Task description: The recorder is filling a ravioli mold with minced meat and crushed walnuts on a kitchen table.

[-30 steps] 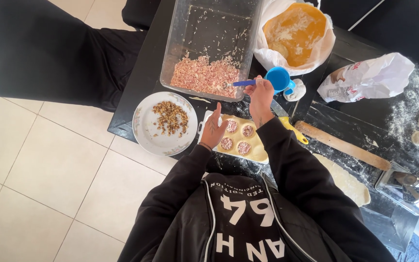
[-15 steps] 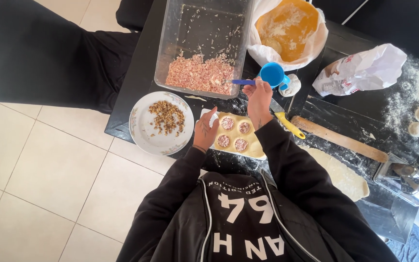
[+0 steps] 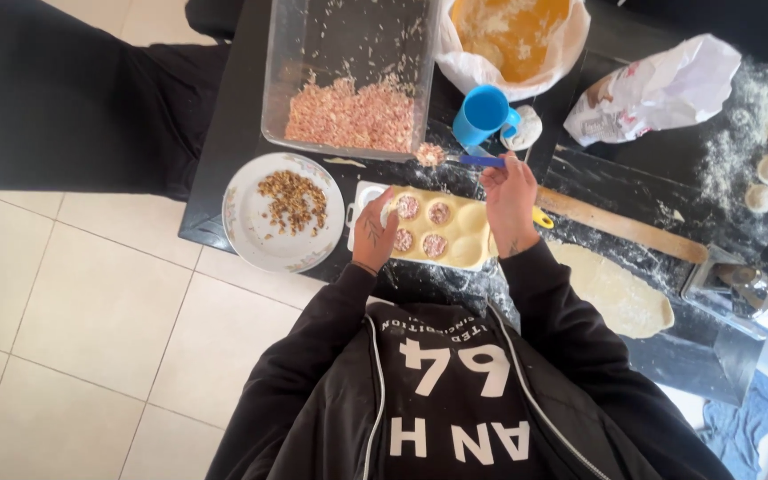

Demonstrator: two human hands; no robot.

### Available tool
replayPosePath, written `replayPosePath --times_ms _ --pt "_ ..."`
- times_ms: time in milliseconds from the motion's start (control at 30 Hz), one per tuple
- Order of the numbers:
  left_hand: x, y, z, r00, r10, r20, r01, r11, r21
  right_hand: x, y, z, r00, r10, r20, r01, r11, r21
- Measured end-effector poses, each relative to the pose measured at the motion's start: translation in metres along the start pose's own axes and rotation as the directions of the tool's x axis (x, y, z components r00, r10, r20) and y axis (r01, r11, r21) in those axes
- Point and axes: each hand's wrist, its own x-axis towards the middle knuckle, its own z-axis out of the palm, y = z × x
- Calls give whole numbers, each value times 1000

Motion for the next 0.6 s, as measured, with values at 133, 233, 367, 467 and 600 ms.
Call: replayPosePath --times_ms 133,233,367,467,600 --pt "-14 -7 19 999 -30 24 32 996 -79 -21 -1 -40 999 -19 -44 18 1000 -26" --pt "-26 -32 41 994 111 7 -105 959 -263 -31 10 -72 996 -3 -94 1 1000 -25" --pt "-28 -15 46 957 10 288 -114 932 345 -31 37 -106 989 -17 -149 -1 993 -119" --pt "-32 -13 57 926 1 378 -159 908 387 -29 54 -118 981 -13 -191 -18 988 -155" --pt "-35 -12 70 913 -6 408 -177 895 410 -27 70 -122 979 -8 -203 -31 982 -186"
